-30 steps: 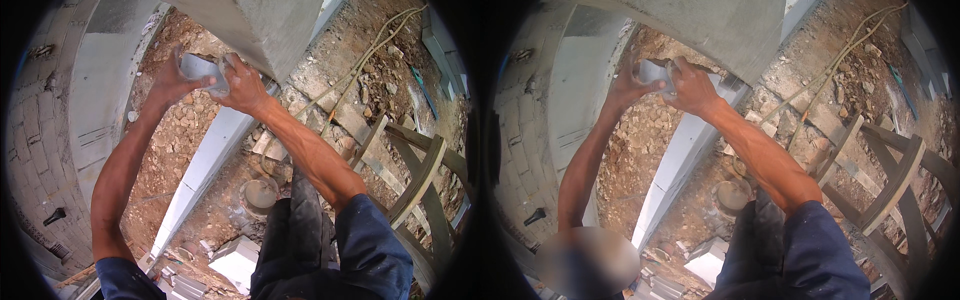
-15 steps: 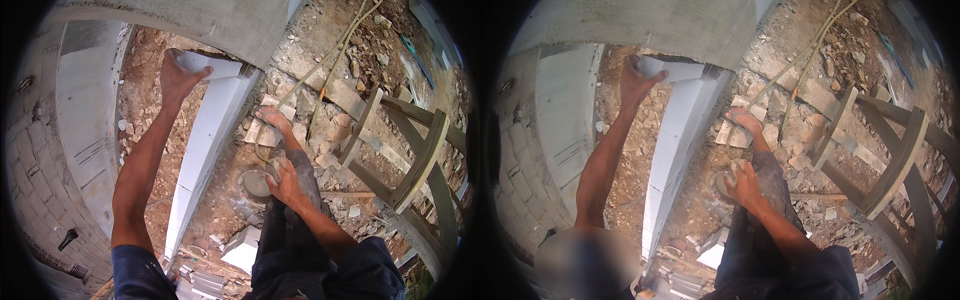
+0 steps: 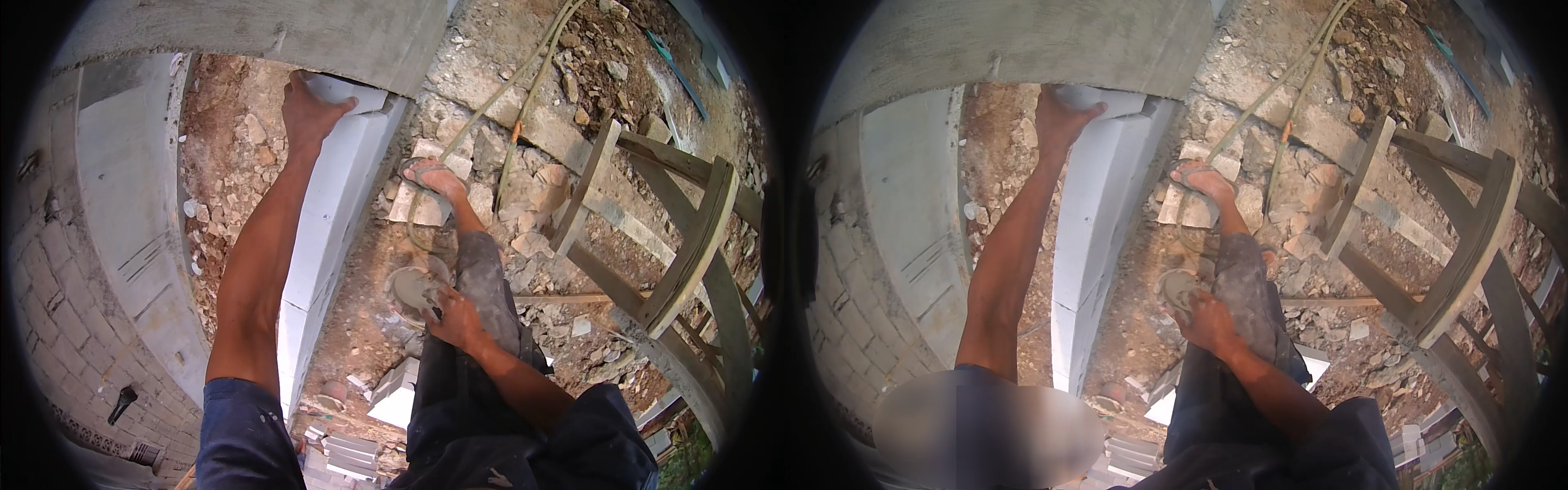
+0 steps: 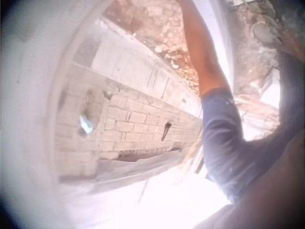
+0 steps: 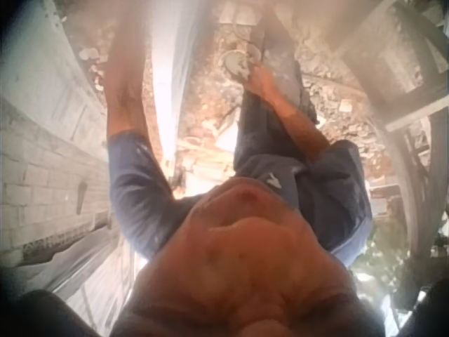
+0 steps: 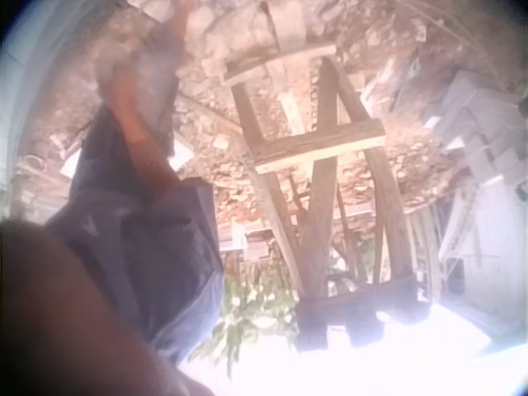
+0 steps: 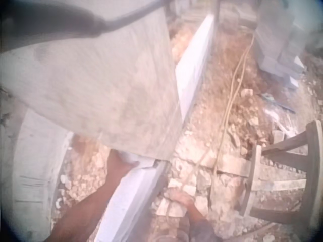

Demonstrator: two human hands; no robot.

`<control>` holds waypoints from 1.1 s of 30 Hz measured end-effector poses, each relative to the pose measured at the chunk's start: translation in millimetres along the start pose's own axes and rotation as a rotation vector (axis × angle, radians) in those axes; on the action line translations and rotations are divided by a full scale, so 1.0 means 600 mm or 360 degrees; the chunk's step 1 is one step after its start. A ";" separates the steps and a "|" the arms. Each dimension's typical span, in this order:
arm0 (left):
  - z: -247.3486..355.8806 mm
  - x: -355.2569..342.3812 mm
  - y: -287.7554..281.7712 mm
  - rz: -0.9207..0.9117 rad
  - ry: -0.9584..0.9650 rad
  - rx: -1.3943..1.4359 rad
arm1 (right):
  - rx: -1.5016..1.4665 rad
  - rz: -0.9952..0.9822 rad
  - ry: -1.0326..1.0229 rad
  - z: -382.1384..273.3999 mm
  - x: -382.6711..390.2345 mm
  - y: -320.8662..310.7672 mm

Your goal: The person applies mortar to a concrete block using a trowel, places the block onto a low wall, and taps it into position with a hammer. The person repeats this process for additional blocks along the wall.

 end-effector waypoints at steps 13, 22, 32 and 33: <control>-0.033 -0.009 0.110 -0.0219 0.0040 -0.0343 | -0.0162 0.0042 0.0197 0.012 -0.006 0.010; -0.067 -0.014 0.150 -0.0197 0.0103 -0.0332 | -0.0314 0.0018 0.0222 0.023 -0.013 0.027; -0.069 -0.008 0.153 -0.0196 0.0072 -0.0382 | -0.0360 0.0096 0.0190 0.026 -0.013 0.027; -0.069 -0.008 0.152 -0.0187 0.0048 -0.0368 | -0.0388 0.0094 0.0187 0.022 -0.017 0.015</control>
Point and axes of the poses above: each hand's wrist, its own x-axis away from the middle knuckle, its own y-axis out of the palm, z = x × y, the point moved 3 cm from there along -x, towards the middle knuckle, and after that the axes turned 7 degrees about x, right-handed, at the moved point
